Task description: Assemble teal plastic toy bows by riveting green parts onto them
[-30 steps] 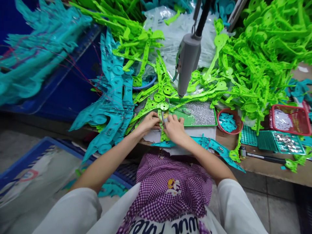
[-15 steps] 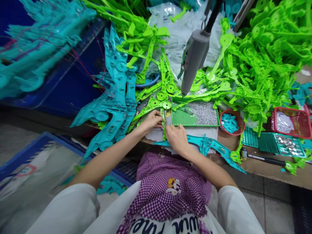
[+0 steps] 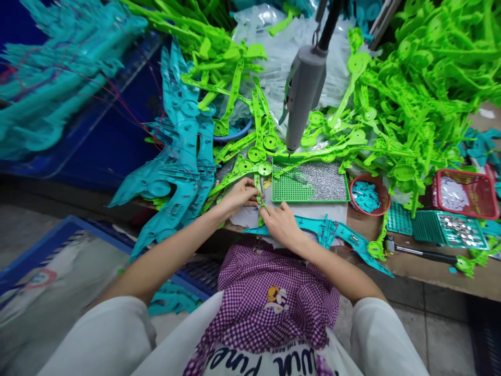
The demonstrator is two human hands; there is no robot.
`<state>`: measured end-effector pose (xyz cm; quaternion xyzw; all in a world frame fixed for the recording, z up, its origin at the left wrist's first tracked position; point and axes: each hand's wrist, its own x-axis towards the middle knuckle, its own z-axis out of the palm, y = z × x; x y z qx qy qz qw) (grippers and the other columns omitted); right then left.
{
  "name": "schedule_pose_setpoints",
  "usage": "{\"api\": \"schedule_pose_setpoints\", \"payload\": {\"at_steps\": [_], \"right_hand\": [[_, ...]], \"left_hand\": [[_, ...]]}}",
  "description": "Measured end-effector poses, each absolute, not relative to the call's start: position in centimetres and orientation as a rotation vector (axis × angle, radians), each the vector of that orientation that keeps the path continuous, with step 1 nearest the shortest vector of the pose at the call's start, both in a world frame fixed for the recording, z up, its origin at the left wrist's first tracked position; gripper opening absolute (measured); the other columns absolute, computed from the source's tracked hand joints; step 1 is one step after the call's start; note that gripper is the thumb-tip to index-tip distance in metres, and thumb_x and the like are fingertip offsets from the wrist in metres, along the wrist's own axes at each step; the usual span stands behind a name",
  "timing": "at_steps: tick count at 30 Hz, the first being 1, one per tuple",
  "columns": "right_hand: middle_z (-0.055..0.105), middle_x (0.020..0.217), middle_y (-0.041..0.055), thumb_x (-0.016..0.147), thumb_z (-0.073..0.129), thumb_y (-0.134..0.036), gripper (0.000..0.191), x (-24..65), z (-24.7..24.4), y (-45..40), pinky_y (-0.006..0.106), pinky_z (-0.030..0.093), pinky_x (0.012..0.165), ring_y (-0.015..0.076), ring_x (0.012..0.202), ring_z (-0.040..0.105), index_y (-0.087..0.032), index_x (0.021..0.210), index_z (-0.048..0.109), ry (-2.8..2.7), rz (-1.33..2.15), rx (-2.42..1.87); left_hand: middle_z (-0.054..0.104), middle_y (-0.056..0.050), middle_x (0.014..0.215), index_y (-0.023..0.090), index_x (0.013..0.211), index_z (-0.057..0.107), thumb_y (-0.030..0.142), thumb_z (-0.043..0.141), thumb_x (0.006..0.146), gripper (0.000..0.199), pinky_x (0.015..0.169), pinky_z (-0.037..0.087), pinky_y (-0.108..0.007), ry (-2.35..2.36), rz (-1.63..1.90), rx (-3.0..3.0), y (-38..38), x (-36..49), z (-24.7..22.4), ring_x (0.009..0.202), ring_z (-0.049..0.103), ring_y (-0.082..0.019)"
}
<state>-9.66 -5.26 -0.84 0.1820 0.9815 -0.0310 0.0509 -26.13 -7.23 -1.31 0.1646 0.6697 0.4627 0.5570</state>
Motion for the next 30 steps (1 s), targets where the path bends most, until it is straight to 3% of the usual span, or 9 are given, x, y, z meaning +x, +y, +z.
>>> {"api": "schedule_pose_setpoints", "payload": {"at_steps": [8,18,23,30], "right_hand": [[0.069,0.087,0.009,0.099,0.034,-0.012,0.03,-9.8,-1.1,-5.0,0.034,0.022,0.074,0.0185,0.073,0.056,-0.013,0.106,0.063,2.966,-0.103,0.557],[0.071,0.088,0.0093,0.098,0.037,-0.013,0.03,-9.9,-0.4,-4.9,0.034,0.021,0.076,0.0187,0.071,0.056,-0.015,0.104,0.066,2.95,-0.163,0.626],[0.072,0.09,0.0106,0.098,0.037,-0.014,0.029,-9.8,-0.2,-4.8,0.035,0.021,0.077,0.019,0.073,0.058,-0.014,0.104,0.065,2.942,-0.192,0.624],[0.071,0.099,0.0126,0.097,0.034,-0.009,0.035,-9.7,0.0,-5.1,0.036,0.024,0.08,0.0203,0.081,0.062,-0.011,0.12,0.06,2.886,-0.229,0.625]], "left_hand": [[0.053,0.01,0.057,0.02,0.086,0.044,0.006,0.079,0.068,0.041,0.054,0.048,-0.017,1.547,1.135,0.473,-7.7,-26.3,-2.1,0.048,0.053,-0.006],[0.057,0.007,0.068,0.019,0.097,0.049,0.008,0.076,0.072,0.038,0.062,0.053,-0.019,1.457,1.087,0.462,-7.9,-27.0,-2.6,0.062,0.062,-0.008],[0.057,0.007,0.068,0.018,0.099,0.048,0.005,0.075,0.072,0.039,0.06,0.05,-0.02,1.537,1.142,0.476,-7.7,-26.2,-3.0,0.056,0.059,-0.008],[0.058,0.006,0.07,0.017,0.1,0.049,0.01,0.078,0.068,0.043,0.061,0.05,-0.019,1.469,1.146,0.558,-8.2,-26.5,-3.2,0.06,0.06,-0.008]]}}
